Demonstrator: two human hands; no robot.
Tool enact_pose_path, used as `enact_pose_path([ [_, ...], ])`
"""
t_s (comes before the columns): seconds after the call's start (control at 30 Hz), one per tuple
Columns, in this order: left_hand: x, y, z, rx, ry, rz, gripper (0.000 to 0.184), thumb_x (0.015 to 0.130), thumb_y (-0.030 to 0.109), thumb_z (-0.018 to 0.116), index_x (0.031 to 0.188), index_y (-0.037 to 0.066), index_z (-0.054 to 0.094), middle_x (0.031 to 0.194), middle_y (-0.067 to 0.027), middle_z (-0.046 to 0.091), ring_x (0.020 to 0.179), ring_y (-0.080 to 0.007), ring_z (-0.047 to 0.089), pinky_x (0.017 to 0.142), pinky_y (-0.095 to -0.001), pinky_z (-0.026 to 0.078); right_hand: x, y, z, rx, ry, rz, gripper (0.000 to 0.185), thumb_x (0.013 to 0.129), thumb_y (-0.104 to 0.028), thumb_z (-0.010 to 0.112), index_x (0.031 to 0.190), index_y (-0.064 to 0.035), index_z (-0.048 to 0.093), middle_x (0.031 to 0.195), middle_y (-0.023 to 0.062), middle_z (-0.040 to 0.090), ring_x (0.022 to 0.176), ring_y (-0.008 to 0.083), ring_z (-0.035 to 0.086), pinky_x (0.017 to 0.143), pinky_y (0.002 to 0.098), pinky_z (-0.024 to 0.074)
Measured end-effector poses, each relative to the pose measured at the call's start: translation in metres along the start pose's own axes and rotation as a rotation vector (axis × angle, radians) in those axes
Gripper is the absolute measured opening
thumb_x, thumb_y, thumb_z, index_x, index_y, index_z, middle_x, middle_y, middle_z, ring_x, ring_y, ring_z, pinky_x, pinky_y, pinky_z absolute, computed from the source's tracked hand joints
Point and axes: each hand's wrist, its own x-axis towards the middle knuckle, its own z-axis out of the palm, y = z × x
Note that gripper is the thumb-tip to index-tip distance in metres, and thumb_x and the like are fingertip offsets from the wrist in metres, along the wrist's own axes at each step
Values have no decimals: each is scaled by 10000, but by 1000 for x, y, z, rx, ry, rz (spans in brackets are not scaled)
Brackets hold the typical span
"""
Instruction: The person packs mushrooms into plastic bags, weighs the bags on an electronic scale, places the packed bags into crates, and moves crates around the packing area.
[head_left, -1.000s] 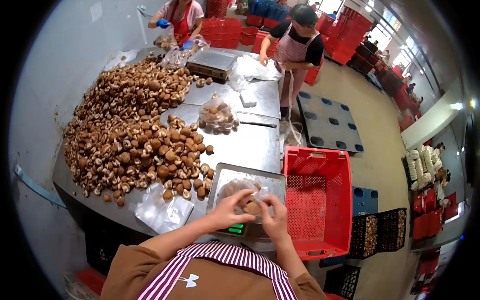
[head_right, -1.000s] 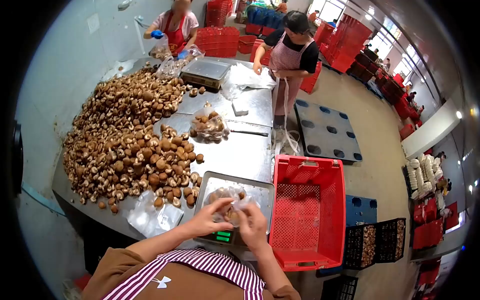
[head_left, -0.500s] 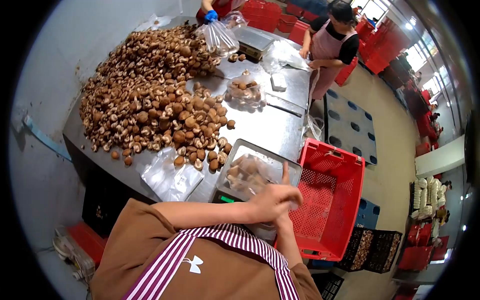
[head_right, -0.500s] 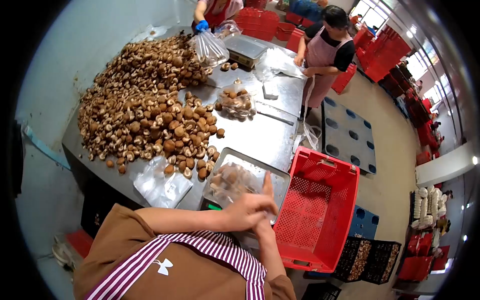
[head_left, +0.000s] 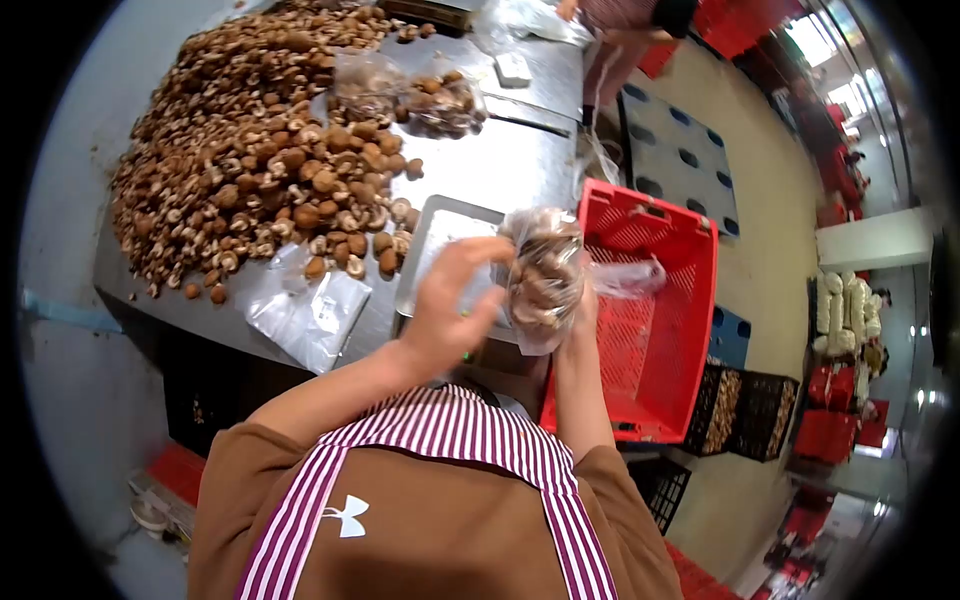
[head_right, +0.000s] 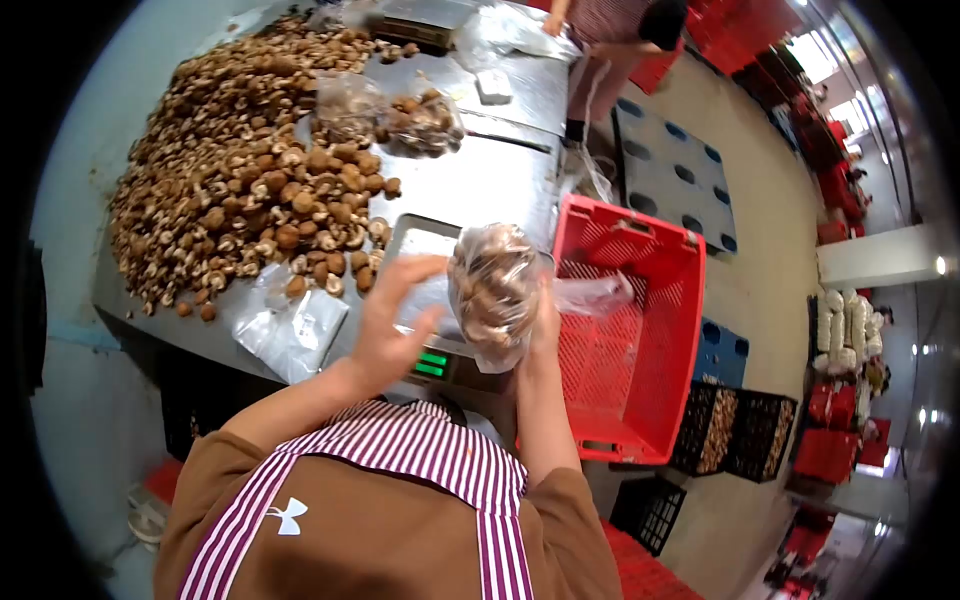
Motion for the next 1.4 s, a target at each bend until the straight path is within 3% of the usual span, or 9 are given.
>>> enact_pose_path([
  [0.17, -23, -41, 14, -171, -114, -478, 703, 874, 174, 666, 1493, 96, 340, 1460, -133, 426, 1333, -275, 441, 1056, -406, 414, 1, 30, -2, 292, -525, 175, 506, 992, -279, 476, 1412, -11, 387, 1397, 131, 491, 1295, 215, 467, 1026, 309, 457],
  [0.3, -41, -48, 41, -335, -118, -539, 895, 841, 199, 744, 1552, 119, 205, 1486, -183, 380, 1235, -259, 517, 954, -361, 497, 8, 62, -25, -1073, -334, -288, 533, 990, -351, 443, 1445, -80, 382, 1426, 89, 477, 1302, 238, 460, 1056, 383, 435],
  [0.37, -45, -56, 43, -241, -136, -539, 906, 833, 190, 755, 1551, 116, 208, 1476, -177, 393, 1174, -241, 544, 913, -345, 511, -4, 51, 7, 193, -682, 81, 548, 975, -374, 466, 1444, -99, 393, 1415, 88, 486, 1267, 255, 490, 1050, 416, 436],
  [0.53, -43, -52, 44, -138, -116, -545, 915, 806, 176, 780, 1542, 107, 241, 1442, -166, 434, 1037, -199, 580, 824, -314, 523, 0, 65, -8, -378, -615, -126, 501, 982, -344, 464, 1425, -118, 411, 1336, 95, 530, 1211, 280, 524, 1015, 458, 456],
  [0.67, -36, -45, 46, -74, -120, -518, 866, 785, 146, 766, 1513, 84, 302, 1356, -163, 476, 1110, -245, 580, 758, -300, 521, 7, 68, -13, 311, -580, 192, 510, 975, -228, 543, 1449, -147, 372, 1340, 79, 506, 1246, 268, 498, 1011, 418, 471],
  [0.8, -32, -48, 48, -33, -101, -517, 858, 776, 143, 768, 1503, 78, 318, 1329, -154, 483, 1011, -220, 592, 688, -283, 515, 6, 74, -12, -313, -541, -169, 577, 951, -172, 584, 1470, -163, 329, 1370, 64, 479, 1261, 254, 484, 1027, 418, 461],
  [0.93, -34, -53, 50, -22, -96, -548, 870, 769, 157, 777, 1502, 74, 315, 1353, -156, 471, 949, -200, 594, 632, -271, 503, 2, 66, 0, 100, -585, -2, 574, 950, -168, 582, 1467, -161, 333, 1368, 66, 482, 1258, 249, 487, 1029, 431, 463],
  [1.27, -47, -59, 49, -71, -77, -621, 863, 779, 161, 773, 1504, 78, 314, 1385, -167, 455, 869, -161, 593, 605, -249, 488, 0, 60, 3, -1019, -448, -337, 595, 923, -210, 599, 1451, -106, 345, 1353, 91, 498, 1242, 242, 507, 1031, 410, 468],
  [1.4, -51, -60, 49, -63, -32, -600, 837, 797, 149, 755, 1502, 69, 311, 1383, -171, 457, 924, -168, 600, 610, -250, 492, 2, 57, 12, -171, -625, -46, 601, 907, -143, 616, 1445, -100, 351, 1325, 87, 512, 1222, 249, 523, 1025, 402, 474],
])
